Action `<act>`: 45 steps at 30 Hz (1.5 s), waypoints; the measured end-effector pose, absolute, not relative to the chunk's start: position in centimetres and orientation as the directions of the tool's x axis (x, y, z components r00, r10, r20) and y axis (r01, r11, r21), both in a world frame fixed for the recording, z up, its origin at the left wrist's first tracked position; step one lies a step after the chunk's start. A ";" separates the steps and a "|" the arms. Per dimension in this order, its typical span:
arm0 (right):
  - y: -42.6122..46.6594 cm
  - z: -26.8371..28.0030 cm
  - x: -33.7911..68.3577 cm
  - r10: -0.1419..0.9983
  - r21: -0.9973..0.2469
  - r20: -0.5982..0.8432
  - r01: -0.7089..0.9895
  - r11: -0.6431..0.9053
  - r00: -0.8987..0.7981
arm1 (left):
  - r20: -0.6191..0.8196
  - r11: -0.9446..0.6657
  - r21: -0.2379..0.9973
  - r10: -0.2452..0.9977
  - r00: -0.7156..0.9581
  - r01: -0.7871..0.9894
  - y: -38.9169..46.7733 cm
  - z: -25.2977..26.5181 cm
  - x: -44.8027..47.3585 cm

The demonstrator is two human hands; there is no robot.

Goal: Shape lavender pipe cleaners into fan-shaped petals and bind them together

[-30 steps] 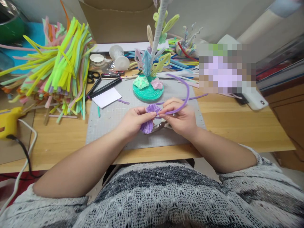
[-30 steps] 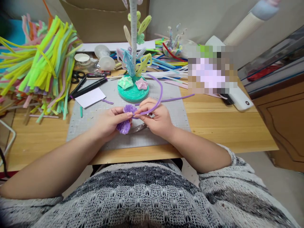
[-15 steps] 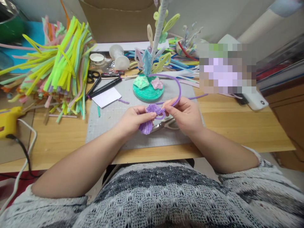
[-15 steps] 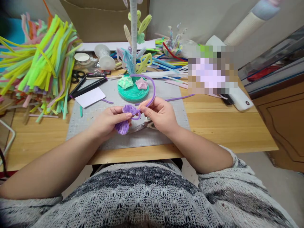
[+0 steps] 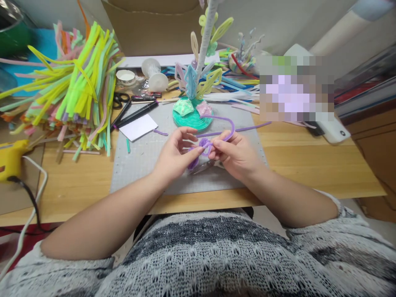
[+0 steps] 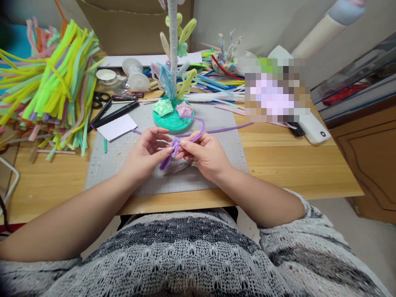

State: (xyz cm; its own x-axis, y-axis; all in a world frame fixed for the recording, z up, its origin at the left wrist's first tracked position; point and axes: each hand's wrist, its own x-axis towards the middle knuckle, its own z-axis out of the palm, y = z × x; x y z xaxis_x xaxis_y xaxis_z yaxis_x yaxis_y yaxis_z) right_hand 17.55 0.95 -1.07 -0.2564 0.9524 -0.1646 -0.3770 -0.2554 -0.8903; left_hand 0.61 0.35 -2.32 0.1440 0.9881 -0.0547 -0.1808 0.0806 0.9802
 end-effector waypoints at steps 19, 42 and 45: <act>1.0 -2.2 17.1 0.994 -0.984 0.065 -0.171 0.050 -0.084 | -0.254 0.274 0.940 0.960 0.119 -0.202 0.2 -1.9 0.9; 0.7 -2.6 17.1 0.957 -0.976 -0.055 -0.188 -0.112 -0.286 | -0.192 0.208 0.975 0.966 0.174 -0.079 0.1 -1.1 0.5; 0.7 -2.7 17.2 0.972 -0.974 -0.029 -0.213 -0.081 -0.233 | -0.289 0.320 0.947 0.900 0.325 -0.043 0.3 -1.2 0.4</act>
State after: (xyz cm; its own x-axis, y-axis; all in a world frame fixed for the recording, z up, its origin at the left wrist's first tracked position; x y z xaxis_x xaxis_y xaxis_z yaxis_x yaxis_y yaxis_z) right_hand 17.21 0.71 -2.66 -0.2327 0.9721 -0.0294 -0.2134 -0.0805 -0.9737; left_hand 0.40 0.28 -1.18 0.3249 0.9003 -0.2895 -0.0429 0.3198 0.9465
